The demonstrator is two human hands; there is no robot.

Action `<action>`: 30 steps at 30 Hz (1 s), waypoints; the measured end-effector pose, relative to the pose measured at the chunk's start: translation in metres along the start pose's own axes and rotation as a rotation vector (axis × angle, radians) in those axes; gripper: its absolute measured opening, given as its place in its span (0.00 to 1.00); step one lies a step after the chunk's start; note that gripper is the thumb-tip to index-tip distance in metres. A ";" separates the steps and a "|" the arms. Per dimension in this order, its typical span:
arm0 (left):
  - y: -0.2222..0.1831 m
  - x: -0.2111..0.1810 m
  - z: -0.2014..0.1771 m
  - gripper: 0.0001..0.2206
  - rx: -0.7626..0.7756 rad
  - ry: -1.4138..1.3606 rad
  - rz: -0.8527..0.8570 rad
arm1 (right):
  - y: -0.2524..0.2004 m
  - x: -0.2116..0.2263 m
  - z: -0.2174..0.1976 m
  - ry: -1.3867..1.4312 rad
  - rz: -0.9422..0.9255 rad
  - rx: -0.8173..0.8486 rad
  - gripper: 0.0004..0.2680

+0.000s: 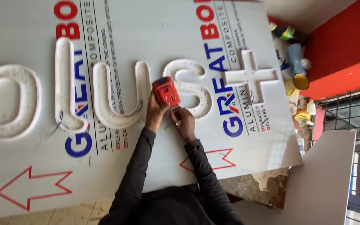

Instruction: Installing and wiring LED lighting strips inside channel letters for a commercial sign using a glue gun and soldering iron.

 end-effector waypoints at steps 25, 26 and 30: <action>-0.006 -0.005 0.007 0.49 0.016 0.118 0.113 | 0.006 0.029 -0.030 0.477 0.156 -0.096 0.11; -0.006 -0.002 0.006 0.49 0.013 0.108 0.127 | 0.006 0.027 -0.028 0.466 0.156 -0.111 0.11; -0.004 0.036 -0.011 0.50 0.007 0.022 0.166 | 0.003 0.003 -0.013 0.443 0.182 -0.166 0.10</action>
Point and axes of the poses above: each hand's wrist, its own y-axis towards the middle knuckle, its own z-axis out of the palm, x = y × z, the point moved 7 cm from there along y, towards the middle knuckle, and after that the axes turned 1 degree about z, right-handed, at the moved point
